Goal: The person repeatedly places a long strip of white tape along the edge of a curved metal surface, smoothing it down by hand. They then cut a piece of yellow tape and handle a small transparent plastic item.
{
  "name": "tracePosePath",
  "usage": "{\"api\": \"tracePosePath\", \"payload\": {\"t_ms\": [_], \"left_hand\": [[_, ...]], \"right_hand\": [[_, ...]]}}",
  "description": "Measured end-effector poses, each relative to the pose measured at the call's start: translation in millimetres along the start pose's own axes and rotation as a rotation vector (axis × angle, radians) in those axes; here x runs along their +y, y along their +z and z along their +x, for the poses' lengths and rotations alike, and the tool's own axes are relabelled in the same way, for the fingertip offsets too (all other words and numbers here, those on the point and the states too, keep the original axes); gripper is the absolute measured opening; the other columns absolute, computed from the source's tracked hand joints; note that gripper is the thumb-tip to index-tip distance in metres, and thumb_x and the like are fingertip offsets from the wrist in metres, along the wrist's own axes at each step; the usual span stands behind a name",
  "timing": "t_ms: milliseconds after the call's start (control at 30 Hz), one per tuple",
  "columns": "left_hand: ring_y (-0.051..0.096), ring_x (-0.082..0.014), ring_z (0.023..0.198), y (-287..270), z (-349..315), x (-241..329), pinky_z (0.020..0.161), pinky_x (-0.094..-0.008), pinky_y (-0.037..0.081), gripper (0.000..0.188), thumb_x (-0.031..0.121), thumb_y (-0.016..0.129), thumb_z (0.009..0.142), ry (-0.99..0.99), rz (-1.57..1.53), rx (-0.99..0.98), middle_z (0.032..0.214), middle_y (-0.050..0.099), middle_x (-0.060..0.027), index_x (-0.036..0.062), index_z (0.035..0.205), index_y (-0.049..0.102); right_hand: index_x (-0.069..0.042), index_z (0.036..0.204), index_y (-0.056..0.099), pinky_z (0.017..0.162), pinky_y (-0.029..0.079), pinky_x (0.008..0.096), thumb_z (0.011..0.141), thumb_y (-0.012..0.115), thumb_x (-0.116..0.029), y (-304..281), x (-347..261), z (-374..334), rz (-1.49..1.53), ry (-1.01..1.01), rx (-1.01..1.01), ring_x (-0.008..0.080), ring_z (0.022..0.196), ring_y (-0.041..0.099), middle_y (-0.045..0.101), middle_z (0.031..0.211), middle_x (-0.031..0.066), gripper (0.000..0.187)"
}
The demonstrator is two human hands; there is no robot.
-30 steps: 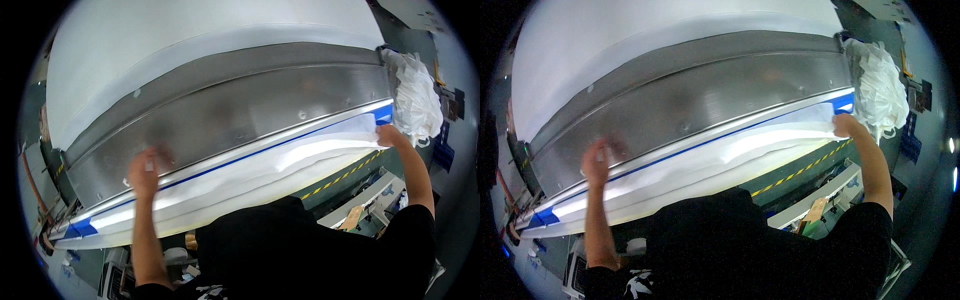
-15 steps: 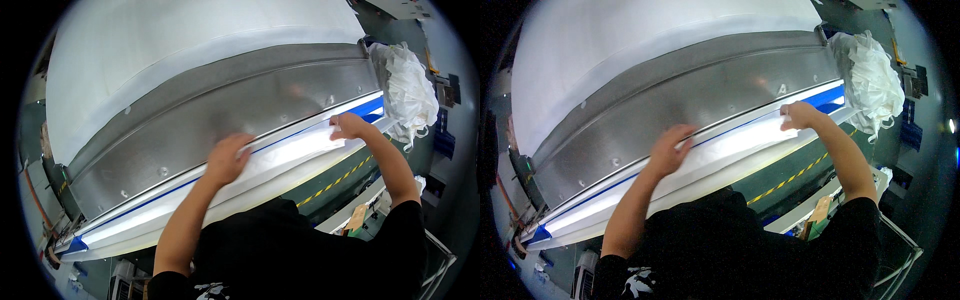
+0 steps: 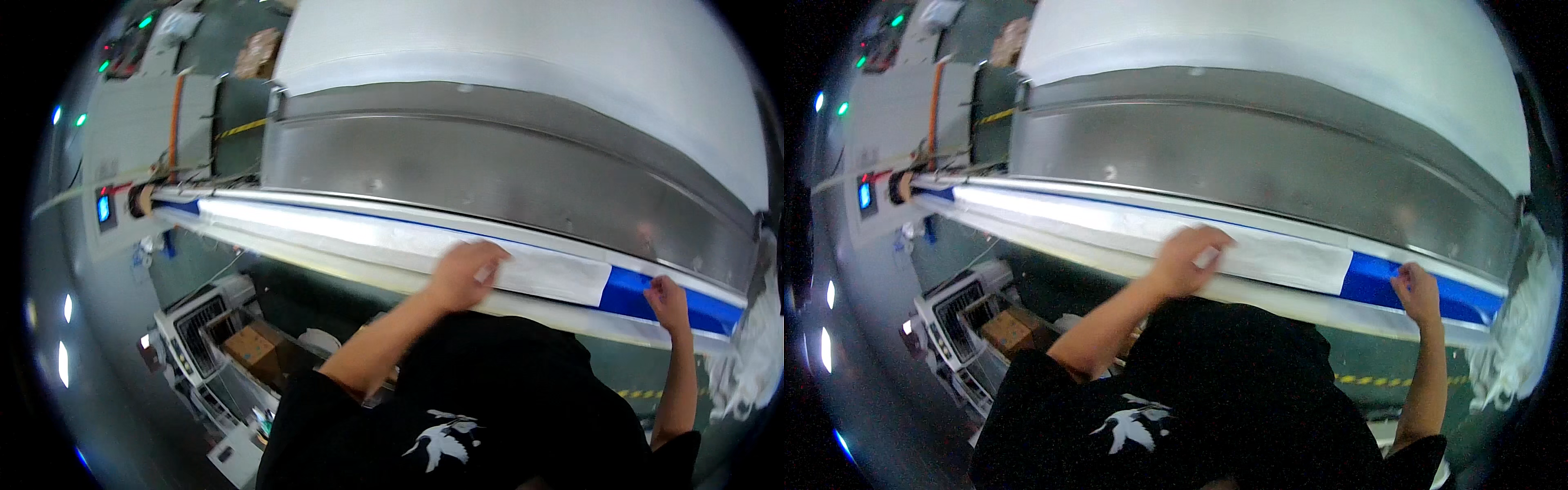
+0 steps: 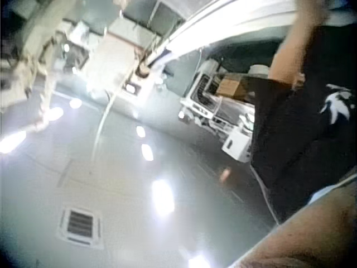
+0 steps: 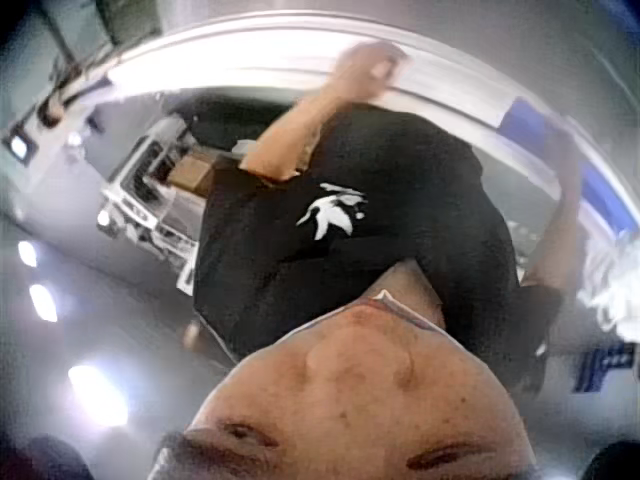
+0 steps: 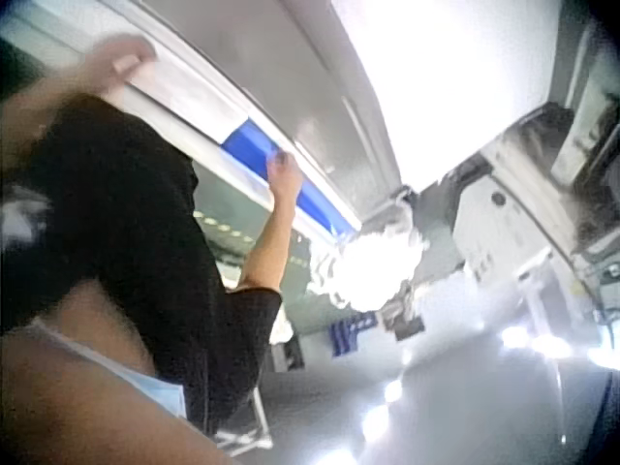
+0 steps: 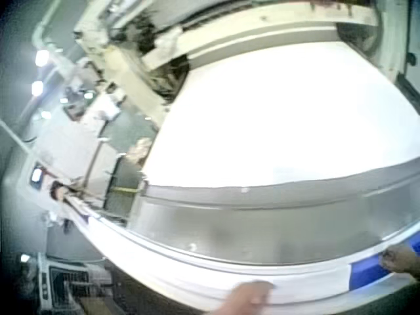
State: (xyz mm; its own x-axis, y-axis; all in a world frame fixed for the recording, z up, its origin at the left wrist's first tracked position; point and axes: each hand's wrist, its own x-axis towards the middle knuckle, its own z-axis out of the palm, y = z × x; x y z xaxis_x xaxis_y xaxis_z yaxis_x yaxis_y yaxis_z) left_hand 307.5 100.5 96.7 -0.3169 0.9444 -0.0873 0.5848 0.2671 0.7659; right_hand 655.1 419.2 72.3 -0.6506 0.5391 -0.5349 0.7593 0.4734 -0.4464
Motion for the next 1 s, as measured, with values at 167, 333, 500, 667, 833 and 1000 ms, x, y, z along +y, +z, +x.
{"api": "tracePosePath", "payload": {"t_ms": [167,333,500,667,833,1000], "left_hand": [[0.061,-0.0287,0.088,34,-26,39,0.074,-0.0391,0.047,0.025,0.007,0.062,0.081,0.083,-0.157,-0.017,0.097,0.064,-0.0087,0.0101,0.105,0.060],[0.062,-0.0301,0.085,22,-37,59,0.074,-0.0397,0.049,0.022,0.007,0.061,0.082,-0.018,-0.087,0.143,0.095,0.064,-0.0098,0.0084,0.104,0.061],[0.063,-0.0294,0.082,28,-73,58,0.071,-0.0393,0.050,0.019,0.007,0.061,0.082,-0.015,-0.114,0.278,0.093,0.064,-0.0104,0.0070,0.101,0.062],[0.062,-0.0301,0.082,28,-113,51,0.071,-0.0405,0.049,0.020,0.009,0.061,0.083,-0.044,-0.103,0.329,0.092,0.063,-0.0093,0.0097,0.104,0.061],[0.062,-0.0306,0.087,27,-185,35,0.075,-0.0409,0.050,0.020,0.013,0.059,0.086,-0.209,-0.101,0.434,0.095,0.063,-0.0103,0.0091,0.105,0.061],[0.062,-0.0318,0.093,35,-260,22,0.079,-0.0425,0.050,0.022,0.018,0.056,0.088,-0.454,-0.163,0.424,0.102,0.063,-0.0122,0.0084,0.107,0.062]], "right_hand": [[-0.002,0.091,0.064,0.070,0.051,0.0359,0.080,0.067,-0.022,15,-79,13,0.060,-0.187,-0.061,0.0269,0.077,0.066,0.067,0.082,0.0143,0.023],[-0.003,0.091,0.066,0.070,0.051,0.0364,0.082,0.066,-0.022,23,-158,17,0.154,-0.437,-0.167,0.0278,0.077,0.065,0.066,0.084,0.0142,0.020],[-0.003,0.098,0.064,0.072,0.050,0.0363,0.084,0.064,-0.022,69,-210,18,0.103,-0.663,-0.101,0.0288,0.081,0.064,0.065,0.090,0.0146,0.023],[-0.003,0.097,0.064,0.074,0.050,0.0355,0.084,0.063,-0.020,94,-238,12,0.084,-0.715,-0.098,0.0298,0.084,0.064,0.065,0.091,0.0144,0.021],[-0.004,0.093,0.065,0.071,0.051,0.0375,0.082,0.063,-0.016,121,-279,-13,0.098,-0.880,-0.119,0.0302,0.080,0.064,0.065,0.088,0.0140,0.017],[-0.002,0.095,0.064,0.080,0.047,0.0407,0.079,0.059,-0.013,150,-328,-27,-0.040,-1.140,0.078,0.0334,0.087,0.060,0.064,0.094,0.0147,0.019]]}}
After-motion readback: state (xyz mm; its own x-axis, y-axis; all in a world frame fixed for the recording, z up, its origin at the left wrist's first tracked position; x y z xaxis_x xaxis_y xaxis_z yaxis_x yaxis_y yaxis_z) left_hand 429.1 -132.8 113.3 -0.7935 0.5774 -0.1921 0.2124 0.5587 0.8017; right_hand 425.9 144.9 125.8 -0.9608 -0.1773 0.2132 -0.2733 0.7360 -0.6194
